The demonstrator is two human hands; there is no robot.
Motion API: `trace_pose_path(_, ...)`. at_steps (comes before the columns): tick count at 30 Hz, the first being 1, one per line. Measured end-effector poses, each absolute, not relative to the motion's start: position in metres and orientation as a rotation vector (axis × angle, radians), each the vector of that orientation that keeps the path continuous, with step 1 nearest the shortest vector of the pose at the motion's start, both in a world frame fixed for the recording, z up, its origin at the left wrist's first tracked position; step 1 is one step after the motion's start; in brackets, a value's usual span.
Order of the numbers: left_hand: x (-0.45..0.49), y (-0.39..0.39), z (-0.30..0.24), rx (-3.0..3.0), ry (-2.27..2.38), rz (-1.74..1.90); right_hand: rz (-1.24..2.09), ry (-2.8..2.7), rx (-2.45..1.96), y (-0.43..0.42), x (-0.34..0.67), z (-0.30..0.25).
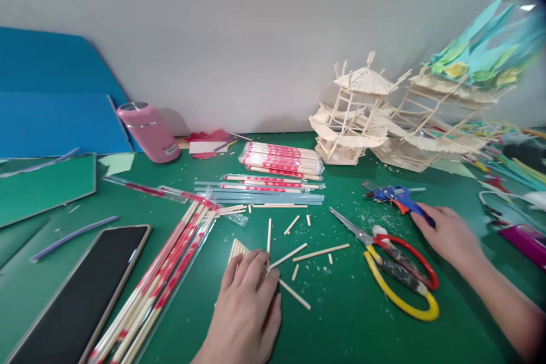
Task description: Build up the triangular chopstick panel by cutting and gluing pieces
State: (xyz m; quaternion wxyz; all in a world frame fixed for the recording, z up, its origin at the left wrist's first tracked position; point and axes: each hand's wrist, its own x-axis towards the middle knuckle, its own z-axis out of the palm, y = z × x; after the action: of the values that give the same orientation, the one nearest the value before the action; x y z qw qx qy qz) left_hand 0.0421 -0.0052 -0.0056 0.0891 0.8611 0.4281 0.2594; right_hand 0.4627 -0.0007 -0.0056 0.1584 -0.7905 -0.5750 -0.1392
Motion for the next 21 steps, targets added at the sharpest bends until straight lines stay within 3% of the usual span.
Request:
trace_pose_path(4, 0.043, -0.007, -0.003, 2.509, 1.262, 0.729, -0.298, -1.726, -2.209, -0.022, 0.420, 0.013)
trace_pose_path(9, 0.042, -0.007, -0.001, 2.493, 1.277, 0.695, 0.051, -2.080, -1.932, -0.059, 0.372, -0.005)
trace_pose_path(16, 0.042, -0.006, 0.002, 2.498, 1.273, 0.704, -0.026, -1.972, -1.983, -0.048, 0.374, 0.000)
trace_pose_path(19, 0.043, -0.006, 0.005, 2.500, 1.263, 0.703, -0.081, -2.018, -1.759, -0.038, 0.328, 0.017)
trace_pose_path(21, 0.043, -0.006, 0.006, 2.503, 1.262, 0.693, 0.109, -2.195, -1.552, -0.031, 0.287, 0.023)
